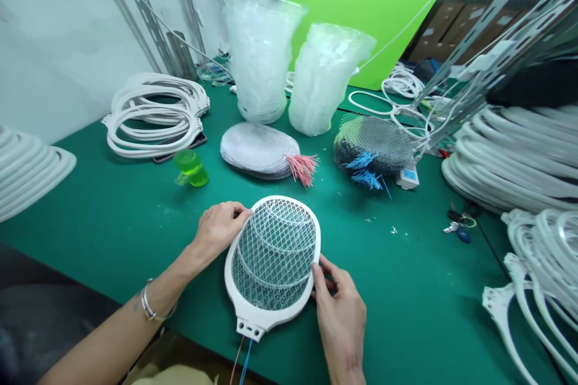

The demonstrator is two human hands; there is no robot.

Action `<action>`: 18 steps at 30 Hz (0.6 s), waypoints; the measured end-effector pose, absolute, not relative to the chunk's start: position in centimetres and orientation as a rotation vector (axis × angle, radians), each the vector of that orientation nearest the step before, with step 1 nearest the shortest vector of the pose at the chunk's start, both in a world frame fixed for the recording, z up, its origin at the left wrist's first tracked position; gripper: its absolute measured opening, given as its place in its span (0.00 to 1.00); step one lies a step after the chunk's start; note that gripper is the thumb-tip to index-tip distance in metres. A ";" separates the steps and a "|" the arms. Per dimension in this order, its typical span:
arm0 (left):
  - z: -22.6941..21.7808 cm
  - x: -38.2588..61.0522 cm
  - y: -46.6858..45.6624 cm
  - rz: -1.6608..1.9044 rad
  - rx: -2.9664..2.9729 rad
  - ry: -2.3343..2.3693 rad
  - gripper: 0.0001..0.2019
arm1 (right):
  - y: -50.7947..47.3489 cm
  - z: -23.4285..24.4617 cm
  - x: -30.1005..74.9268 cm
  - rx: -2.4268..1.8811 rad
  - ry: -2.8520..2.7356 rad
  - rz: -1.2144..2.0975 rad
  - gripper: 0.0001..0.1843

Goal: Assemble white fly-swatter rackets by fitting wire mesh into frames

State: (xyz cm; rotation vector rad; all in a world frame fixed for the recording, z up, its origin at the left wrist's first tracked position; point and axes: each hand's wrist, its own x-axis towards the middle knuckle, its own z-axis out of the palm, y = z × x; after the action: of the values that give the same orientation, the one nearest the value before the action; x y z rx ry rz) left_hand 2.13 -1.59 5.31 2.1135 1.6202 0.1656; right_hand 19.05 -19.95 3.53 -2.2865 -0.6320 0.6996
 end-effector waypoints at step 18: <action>6.2 2.1 -2.3 0.046 2.230 1.712 0.15 | -19.6 4.4 18.7 -2.451 -0.826 0.493 0.26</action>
State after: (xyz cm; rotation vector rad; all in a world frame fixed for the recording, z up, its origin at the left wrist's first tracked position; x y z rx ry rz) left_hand 2.08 -2.31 6.19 2.2298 1.7123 0.0465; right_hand 18.72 -19.64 4.42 -2.4506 -0.8261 0.4929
